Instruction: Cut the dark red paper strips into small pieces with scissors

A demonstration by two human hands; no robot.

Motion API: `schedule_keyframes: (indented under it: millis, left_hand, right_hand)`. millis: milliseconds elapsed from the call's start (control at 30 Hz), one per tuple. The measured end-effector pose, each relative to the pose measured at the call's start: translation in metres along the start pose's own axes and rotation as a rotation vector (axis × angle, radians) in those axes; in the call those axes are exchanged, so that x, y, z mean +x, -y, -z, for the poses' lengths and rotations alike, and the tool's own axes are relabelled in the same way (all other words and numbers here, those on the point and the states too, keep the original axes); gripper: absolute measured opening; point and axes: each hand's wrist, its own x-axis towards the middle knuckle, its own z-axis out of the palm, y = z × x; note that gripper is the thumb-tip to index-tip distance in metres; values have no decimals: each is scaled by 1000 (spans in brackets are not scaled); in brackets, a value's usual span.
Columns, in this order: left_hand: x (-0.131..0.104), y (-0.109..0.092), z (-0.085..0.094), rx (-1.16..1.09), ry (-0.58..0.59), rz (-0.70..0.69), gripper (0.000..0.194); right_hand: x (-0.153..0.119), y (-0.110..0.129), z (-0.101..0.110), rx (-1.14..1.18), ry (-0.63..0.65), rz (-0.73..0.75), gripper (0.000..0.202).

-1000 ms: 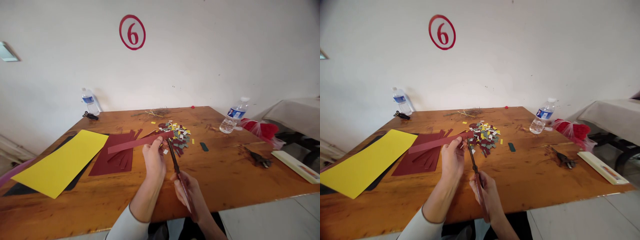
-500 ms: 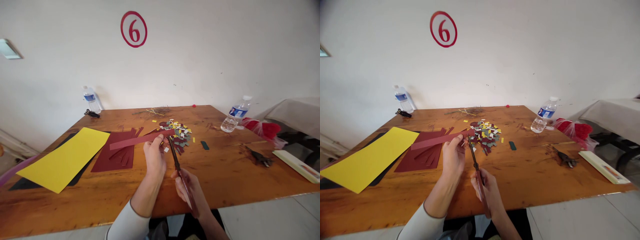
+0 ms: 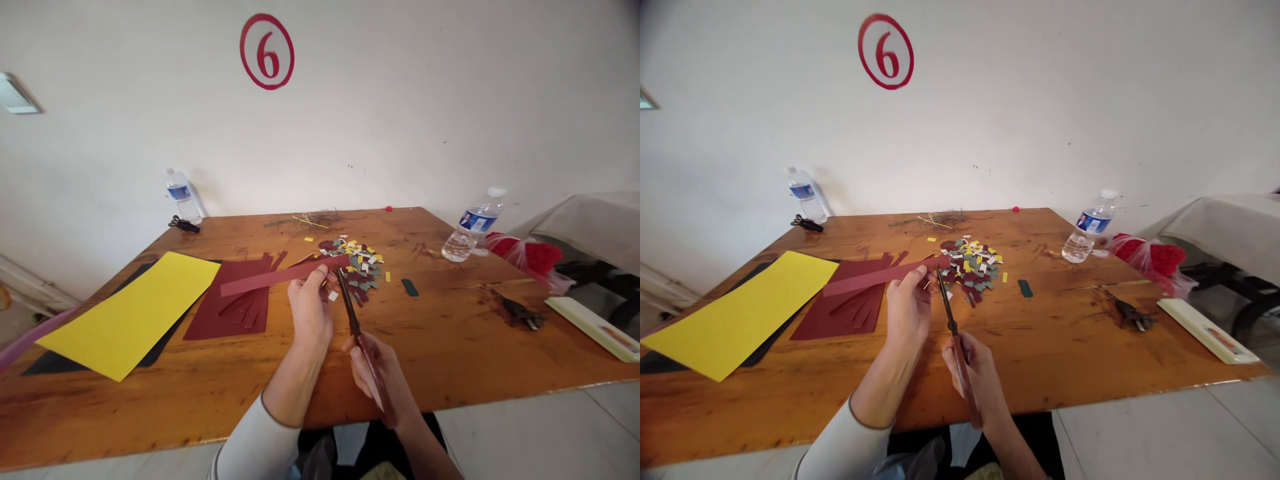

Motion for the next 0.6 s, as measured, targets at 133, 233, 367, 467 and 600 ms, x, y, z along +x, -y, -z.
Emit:
schedule_keyframes:
  millis: [133, 233, 367, 467, 600]
  left_hand:
    - [1, 1, 0, 0, 2, 7, 13]
    - [1, 1, -1, -15, -11, 8, 13]
    - [2, 2, 0, -22, -17, 5, 13]
    - [2, 2, 0, -17, 0, 5, 16]
    - [3, 2, 0, -26, -3, 0, 19]
  right_hand:
    - [1, 2, -2, 28, 8, -18, 60]
    - [1, 3, -2, 28, -5, -23, 60]
    - [1, 5, -2, 42, 3, -40, 59]
    - [1, 4, -2, 51, 19, -48, 59]
    - [3, 1, -3, 49, 2, -40, 57]
